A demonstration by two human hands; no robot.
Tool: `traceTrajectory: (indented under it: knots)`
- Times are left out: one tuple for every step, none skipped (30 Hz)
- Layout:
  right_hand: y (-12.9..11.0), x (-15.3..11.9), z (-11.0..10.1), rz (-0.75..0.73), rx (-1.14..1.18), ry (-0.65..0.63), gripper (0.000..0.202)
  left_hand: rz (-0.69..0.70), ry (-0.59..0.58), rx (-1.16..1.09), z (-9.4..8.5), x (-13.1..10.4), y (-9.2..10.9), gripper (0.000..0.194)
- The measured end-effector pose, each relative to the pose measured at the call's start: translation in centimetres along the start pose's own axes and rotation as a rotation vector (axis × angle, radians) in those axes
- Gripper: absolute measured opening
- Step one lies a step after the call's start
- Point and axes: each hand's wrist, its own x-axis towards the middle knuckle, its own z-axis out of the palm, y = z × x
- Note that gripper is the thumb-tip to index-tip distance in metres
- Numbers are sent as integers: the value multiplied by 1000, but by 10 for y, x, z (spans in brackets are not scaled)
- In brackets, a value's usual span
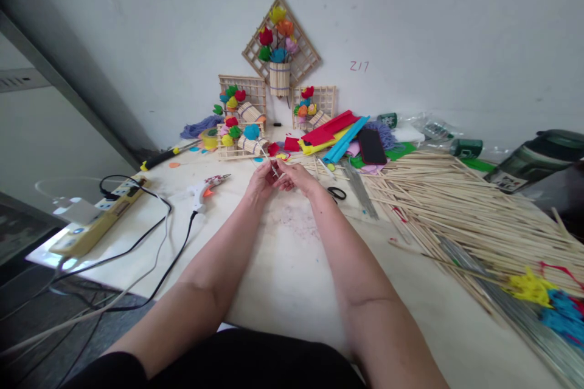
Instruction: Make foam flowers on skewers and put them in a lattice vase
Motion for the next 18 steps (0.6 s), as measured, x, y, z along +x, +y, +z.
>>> traceTrajectory:
  knots:
    - [0,0,0,-9,5,2,52,-9,-11,12,0,0,0,23]
    - [1,1,0,-25,12,3,49,-15,-26,28,1,-1,0,24]
    - [1,1,1,-43,26,2,45,-17,-43,43,2,-1,1,25]
    - [2,2,2,-60,44,4,42,-17,-61,55,2,-2,1,27]
    - [3,3,3,-73,65,11,38,-16,-78,63,3,-2,1,29]
    - [4,4,4,-82,86,19,35,-14,-88,66,3,-2,0,30]
    - [5,4,5,-88,106,30,33,-11,-95,65,4,-3,0,30]
    - [6,5,6,-91,123,43,31,-8,-101,64,4,-3,0,30]
    - [7,6,7,-95,136,56,30,-7,-107,65,4,-3,0,30]
    - [8,7,8,-97,146,65,29,-8,-116,68,4,-3,0,30]
    - [9,7,8,-98,152,68,28,-12,-124,72,3,-2,0,30]
    - [9,8,9,-99,155,69,27,-16,-131,77,3,-2,0,30]
    - [9,8,9,-101,157,68,27,-21,-135,82,3,-2,0,30]
    - [9,9,9,-104,159,68,27,-26,-137,87,2,-2,0,31]
    - [9,9,10,-110,161,71,27,-32,-137,93,2,-2,0,31]
    - [9,9,10,-116,163,80,26,-35,-136,100,2,-2,0,31]
    - [9,9,11,-122,166,91,26,-36,-133,107,2,-2,0,31]
    - [8,9,12,-125,166,102,25,-39,-131,115,3,-2,0,31]
